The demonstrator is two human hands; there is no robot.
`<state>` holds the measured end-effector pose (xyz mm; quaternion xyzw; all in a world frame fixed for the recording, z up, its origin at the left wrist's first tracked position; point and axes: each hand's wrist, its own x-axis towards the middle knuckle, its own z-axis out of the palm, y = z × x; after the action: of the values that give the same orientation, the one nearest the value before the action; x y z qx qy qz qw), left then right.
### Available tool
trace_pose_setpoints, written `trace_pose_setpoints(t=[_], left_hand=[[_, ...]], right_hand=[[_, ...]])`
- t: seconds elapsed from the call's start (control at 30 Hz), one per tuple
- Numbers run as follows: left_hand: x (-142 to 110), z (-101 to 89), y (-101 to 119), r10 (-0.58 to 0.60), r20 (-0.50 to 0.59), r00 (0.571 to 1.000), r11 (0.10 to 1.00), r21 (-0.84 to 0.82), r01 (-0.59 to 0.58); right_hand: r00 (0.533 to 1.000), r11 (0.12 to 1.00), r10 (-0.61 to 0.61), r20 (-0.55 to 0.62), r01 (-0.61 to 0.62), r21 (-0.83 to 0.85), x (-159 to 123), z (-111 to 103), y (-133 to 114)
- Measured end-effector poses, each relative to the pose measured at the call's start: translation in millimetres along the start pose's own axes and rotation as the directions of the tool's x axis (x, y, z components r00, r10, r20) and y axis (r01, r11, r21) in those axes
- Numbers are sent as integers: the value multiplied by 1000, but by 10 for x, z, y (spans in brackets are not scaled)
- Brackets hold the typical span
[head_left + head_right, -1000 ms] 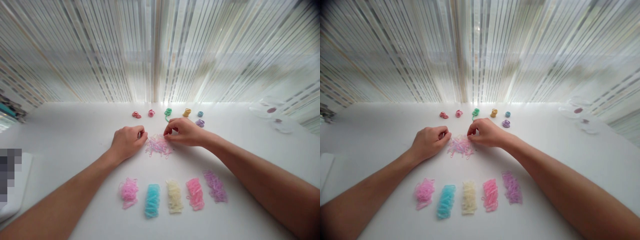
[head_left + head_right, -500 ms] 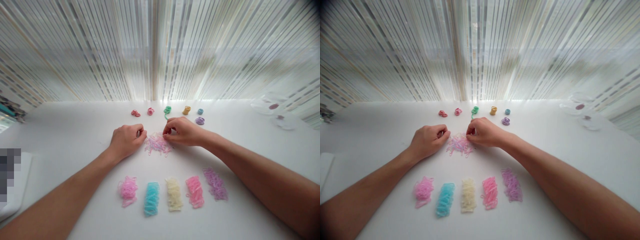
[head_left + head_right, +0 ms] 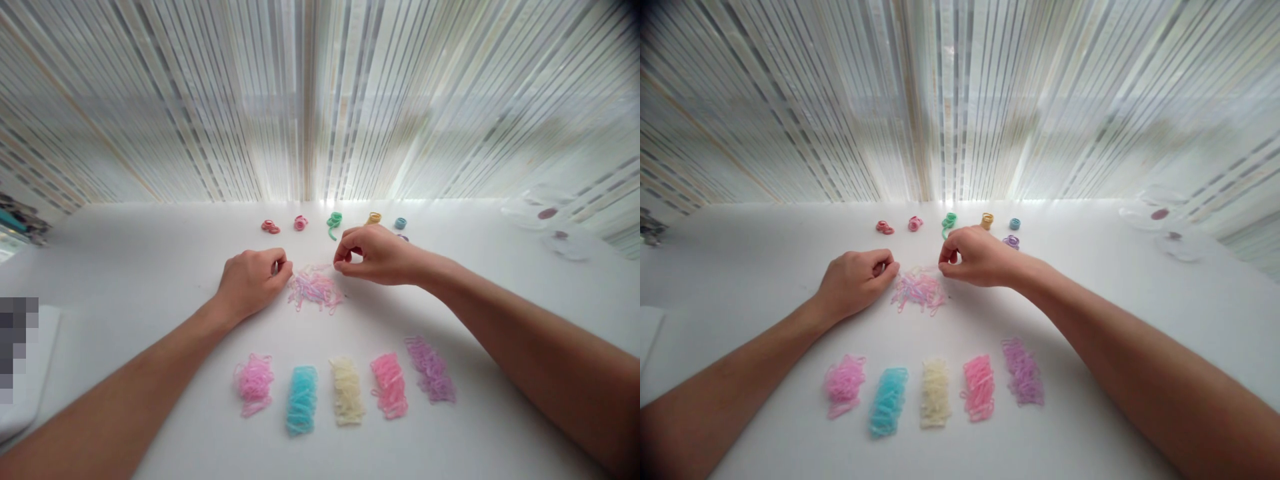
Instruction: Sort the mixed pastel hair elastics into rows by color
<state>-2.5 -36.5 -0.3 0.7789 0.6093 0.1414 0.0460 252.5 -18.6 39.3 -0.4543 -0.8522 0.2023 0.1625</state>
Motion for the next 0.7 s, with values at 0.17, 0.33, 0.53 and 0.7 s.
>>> trace_pose_setpoints(t=[0.17, 0.33, 0.53, 0.7], left_hand=[[8, -2, 5, -3, 6, 1000, 1000, 6, 3], [12, -4, 5, -3, 7, 1000, 1000, 11, 3], [8, -5, -2, 10, 8, 1000, 1000, 19, -10], [-1, -5, -8, 8, 4, 1000, 1000, 30, -8]], right_hand=[[999, 997, 1, 37, 2, -73, -26, -71, 13], [991, 993, -2, 133, 17, -113, -54, -124, 27], [995, 990, 0, 104, 15, -142, -74, -165, 9], [984, 992, 45, 173, -23, -128, -91, -198, 105]])
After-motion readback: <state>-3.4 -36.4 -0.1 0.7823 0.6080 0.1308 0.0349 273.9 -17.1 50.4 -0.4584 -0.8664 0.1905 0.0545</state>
